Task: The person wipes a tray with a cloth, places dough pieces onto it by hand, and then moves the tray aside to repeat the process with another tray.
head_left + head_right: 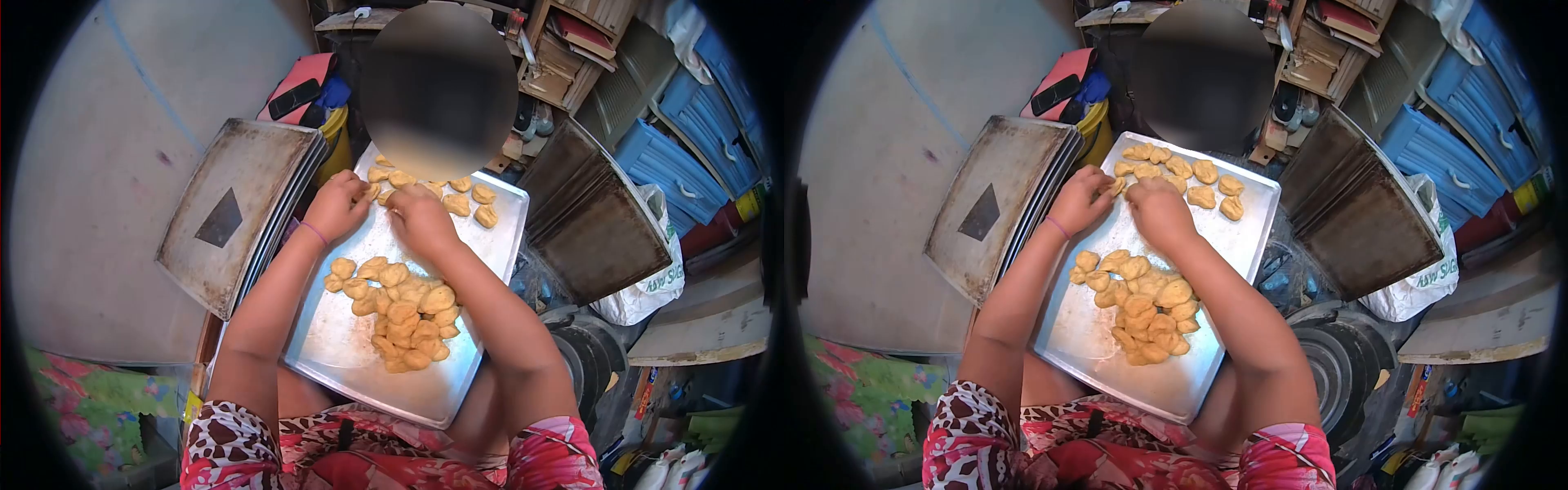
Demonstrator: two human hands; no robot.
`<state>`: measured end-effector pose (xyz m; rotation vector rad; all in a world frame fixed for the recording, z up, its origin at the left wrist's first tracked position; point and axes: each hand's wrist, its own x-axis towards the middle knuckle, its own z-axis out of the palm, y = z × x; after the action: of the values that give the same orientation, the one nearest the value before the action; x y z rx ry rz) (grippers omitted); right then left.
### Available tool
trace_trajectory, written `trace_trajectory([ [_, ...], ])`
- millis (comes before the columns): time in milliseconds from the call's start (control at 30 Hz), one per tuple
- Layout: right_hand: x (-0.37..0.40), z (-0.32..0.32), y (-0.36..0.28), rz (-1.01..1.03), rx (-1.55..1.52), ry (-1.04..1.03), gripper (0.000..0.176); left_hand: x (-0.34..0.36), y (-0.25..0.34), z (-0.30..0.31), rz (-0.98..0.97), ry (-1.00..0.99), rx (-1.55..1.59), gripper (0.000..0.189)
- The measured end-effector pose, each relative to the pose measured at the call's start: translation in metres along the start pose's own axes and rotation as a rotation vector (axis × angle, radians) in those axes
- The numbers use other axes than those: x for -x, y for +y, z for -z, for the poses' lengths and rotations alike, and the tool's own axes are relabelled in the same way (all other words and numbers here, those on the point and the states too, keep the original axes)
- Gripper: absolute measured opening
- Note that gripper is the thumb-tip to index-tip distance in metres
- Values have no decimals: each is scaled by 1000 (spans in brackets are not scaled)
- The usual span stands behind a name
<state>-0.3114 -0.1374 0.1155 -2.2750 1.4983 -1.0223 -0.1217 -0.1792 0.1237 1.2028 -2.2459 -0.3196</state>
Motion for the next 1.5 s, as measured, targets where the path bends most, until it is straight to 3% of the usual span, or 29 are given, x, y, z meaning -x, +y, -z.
trace_trajectory([
  [67, 9, 22, -28, 62, -5, -414, 24, 1, -3, -5, -37, -4, -19, 15],
  [100, 17, 22, -33, -1, -81, -587, 33, 1, -5, -8, -83, -2, -38, 16],
  [167, 23, 23, -28, 128, -121, -700, 29, -1, -9, -12, -105, -16, -57, 19],
  [200, 23, 26, -23, 125, -118, -699, 29, -2, -11, -14, -119, 18, -78, 22],
  [367, 19, 47, 1, -193, -25, -238, 22, -2, 22, -4, -156, 61, -82, 24],
  [467, 21, 41, 17, -205, 53, -98, 19, -7, 24, -13, -210, -100, -165, 28],
  [567, 22, 47, 16, -297, -45, 8, 18, -14, 19, -17, -226, -86, -224, 29],
  [700, 24, 66, 17, -362, -96, -10, 18, -10, 39, -22, -286, 2, -192, 27],
  [800, 29, 65, 22, -322, 58, -155, 23, -14, 46, -35, -387, -172, -152, 24],
  [867, 35, 66, 26, -202, 100, -274, 26, -21, 42, -39, -385, -154, -161, 23],
  [1000, 40, 66, 26, -187, 87, -180, 30, -22, 47, -39, -361, -141, -179, 22],
  [1100, 49, 89, 1, -337, 177, -180, 35, -18, 59, -35, -351, -138, -170, 23],
  [1167, 60, 93, -6, -436, 129, -502, 33, -14, 66, -40, -408, -112, -120, 26],
  [1233, 75, 78, 8, -377, 1, -520, 29, -15, 70, -53, -445, -185, -128, 25],
  [1300, 76, 85, 12, -362, -33, -415, 24, -19, 75, -60, -422, -171, -171, 22],
  [1367, 80, 89, 17, -571, -122, -36, 27, -18, 82, -63, -412, -173, -197, 18],
  [1433, 86, 78, 22, -543, -114, 0, 22, -16, 84, -64, -398, -172, -205, 18],
  [1500, 94, 66, 16, -361, 26, -64, 18, -15, 85, -61, -388, -94, -156, 15],
])
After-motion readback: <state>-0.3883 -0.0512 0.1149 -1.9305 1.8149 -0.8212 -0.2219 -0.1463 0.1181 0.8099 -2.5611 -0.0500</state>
